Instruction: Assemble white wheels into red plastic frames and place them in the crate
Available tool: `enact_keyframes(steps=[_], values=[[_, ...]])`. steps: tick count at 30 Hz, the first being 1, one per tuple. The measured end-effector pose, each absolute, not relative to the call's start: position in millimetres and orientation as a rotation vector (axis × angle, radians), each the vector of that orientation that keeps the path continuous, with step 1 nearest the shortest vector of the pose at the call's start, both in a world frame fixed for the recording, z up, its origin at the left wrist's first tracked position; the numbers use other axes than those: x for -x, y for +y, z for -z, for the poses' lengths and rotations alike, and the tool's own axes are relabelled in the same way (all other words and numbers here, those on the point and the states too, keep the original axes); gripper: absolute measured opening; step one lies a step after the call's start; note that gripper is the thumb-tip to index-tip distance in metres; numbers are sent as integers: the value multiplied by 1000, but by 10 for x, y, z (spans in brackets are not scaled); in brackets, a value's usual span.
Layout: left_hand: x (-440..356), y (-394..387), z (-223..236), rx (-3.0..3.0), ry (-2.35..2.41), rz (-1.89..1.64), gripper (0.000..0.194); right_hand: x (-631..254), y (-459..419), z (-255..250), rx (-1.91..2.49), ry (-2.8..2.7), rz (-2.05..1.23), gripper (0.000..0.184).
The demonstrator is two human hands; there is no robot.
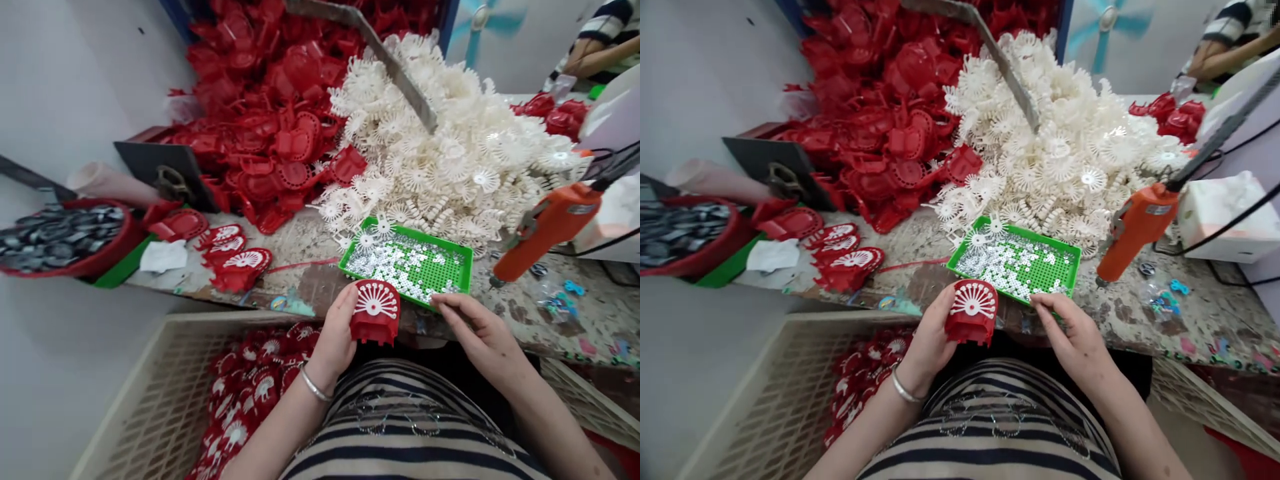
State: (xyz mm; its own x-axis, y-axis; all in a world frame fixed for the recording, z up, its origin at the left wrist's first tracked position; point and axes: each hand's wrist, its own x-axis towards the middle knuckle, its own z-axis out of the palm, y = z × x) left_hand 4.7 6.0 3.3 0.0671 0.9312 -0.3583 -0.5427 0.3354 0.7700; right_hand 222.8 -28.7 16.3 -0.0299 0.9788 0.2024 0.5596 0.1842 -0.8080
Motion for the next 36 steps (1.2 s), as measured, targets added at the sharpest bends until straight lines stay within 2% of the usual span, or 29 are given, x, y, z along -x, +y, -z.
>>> enact_keyframes(steps=[13,20,24,30,33,36], values=[[100,161,100,-430,892,-1183,60,-2248,-101,45,1333,-2107,-210,17],[133,150,45,-424,907,-1177,48,-2361,-23,39,1257,-2301,7,20],[126,148,34,-457,911,-1103,48,-2498,24,-14,1258,-2323,107,22],[102,166,75,-479,884,-1029,50,-2585,45,-2,1274,-2280,-15,24],[111,177,84,-491,881,-1014,50,-2523,86,-101,1346,-2223,-172,27],[115,192,79,-486,895,-1004,50,-2362,290,-245,1390,-2188,-190,32]])
